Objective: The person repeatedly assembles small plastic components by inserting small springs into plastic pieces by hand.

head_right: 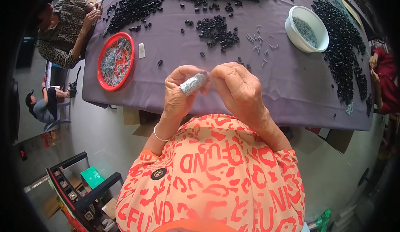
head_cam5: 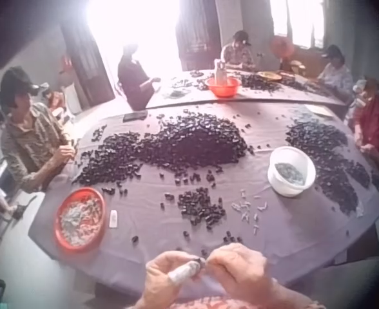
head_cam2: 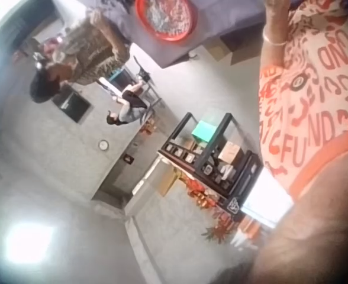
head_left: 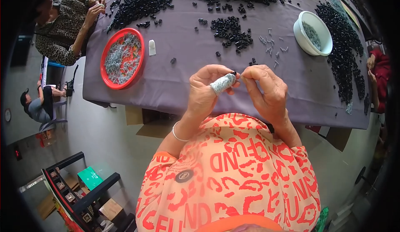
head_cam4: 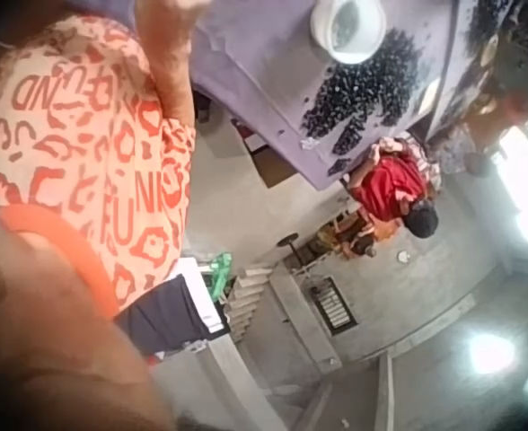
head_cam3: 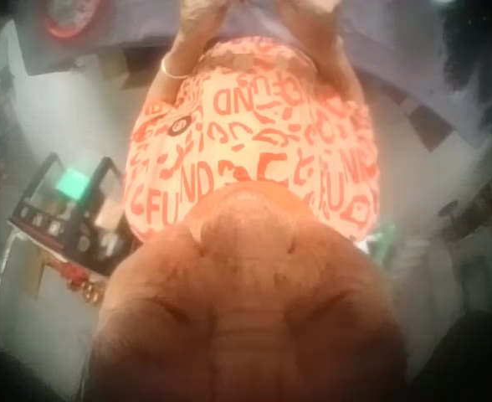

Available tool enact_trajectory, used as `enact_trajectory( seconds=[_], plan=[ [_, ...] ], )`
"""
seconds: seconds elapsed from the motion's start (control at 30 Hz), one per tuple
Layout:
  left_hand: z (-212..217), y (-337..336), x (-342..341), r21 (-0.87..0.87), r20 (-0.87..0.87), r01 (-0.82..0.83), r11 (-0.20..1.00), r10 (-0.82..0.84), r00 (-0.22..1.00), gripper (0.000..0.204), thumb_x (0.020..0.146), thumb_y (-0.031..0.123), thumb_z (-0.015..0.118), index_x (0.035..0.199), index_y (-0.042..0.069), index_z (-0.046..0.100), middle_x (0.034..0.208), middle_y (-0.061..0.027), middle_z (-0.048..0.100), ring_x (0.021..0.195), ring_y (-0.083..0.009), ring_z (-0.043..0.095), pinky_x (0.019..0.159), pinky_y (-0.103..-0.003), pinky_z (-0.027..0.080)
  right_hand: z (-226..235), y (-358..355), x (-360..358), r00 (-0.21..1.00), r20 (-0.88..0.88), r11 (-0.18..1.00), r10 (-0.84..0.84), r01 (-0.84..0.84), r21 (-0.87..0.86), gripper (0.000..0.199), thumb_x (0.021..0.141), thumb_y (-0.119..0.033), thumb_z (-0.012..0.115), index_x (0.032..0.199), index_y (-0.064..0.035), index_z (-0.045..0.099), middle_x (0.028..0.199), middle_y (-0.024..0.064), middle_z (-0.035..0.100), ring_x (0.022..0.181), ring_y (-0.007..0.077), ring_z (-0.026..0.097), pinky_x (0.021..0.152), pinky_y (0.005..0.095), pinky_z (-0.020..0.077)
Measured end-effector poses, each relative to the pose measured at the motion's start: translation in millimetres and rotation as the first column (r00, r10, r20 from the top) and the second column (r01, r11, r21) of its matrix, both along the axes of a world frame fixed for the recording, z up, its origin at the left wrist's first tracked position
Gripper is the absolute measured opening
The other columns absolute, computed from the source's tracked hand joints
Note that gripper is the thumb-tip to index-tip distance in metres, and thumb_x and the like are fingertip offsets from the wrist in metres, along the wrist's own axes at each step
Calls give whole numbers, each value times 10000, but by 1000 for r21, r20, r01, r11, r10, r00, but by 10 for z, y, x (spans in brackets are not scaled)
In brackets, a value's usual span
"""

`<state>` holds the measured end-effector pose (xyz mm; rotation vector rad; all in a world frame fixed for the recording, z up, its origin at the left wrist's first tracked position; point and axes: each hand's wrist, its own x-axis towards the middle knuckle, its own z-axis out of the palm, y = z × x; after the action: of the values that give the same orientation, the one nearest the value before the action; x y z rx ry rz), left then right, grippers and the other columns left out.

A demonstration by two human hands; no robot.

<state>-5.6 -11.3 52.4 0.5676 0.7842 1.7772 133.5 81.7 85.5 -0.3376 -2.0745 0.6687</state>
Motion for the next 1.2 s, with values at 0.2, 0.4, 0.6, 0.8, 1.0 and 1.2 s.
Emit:
enact_trajectory(
  seconds=[0.2,0.4,0.6,0.8,1.0,1.2],
  plan=[
    [38,-116,14,-72,-40,-20,997,17,999,147,848,17,640,986,-36,633,917,-140,681,769,-183,675,595,-256,531,62,-78,-25,998,62,1000,8,-10,25,181,714,141,648,842,25,593,753,113,608,661,229,619,577,306,489],
    [70,-198,51,-74,-215,-81,994,64,975,178,848,24,650,1012,-43,632,912,-120,681,786,-174,675,616,-241,535,86,-139,-7,996,89,999,8,-13,51,176,714,133,646,839,25,586,750,112,603,653,235,613,573,309,490],
    [100,-271,82,-108,-356,-127,986,81,931,177,856,7,636,1027,-39,629,904,-107,681,789,-156,672,644,-228,538,83,-169,27,990,134,994,45,-58,89,175,715,119,640,843,21,571,751,108,599,659,247,609,575,321,494],
    [78,-321,167,-108,-421,-176,978,116,900,142,860,19,627,994,-28,634,837,-69,677,738,-109,635,655,-228,517,77,-206,67,976,209,993,68,-86,83,172,714,106,645,840,18,568,757,107,607,674,260,612,591,330,498],
    [24,-348,165,-155,-447,-126,980,44,893,162,887,-16,578,1045,-48,590,888,-71,653,782,-107,625,689,-222,516,-29,-219,68,976,198,995,95,-94,-17,173,730,89,652,866,19,572,746,100,603,667,238,609,588,320,495],
    [-45,-320,134,-187,-180,-23,982,-11,984,155,902,30,571,1041,-36,592,899,-74,651,763,-107,619,682,-228,511,-34,-220,126,977,179,949,117,-56,-310,177,729,85,662,877,21,590,756,88,602,640,177,578,578,273,470]
  ],
)
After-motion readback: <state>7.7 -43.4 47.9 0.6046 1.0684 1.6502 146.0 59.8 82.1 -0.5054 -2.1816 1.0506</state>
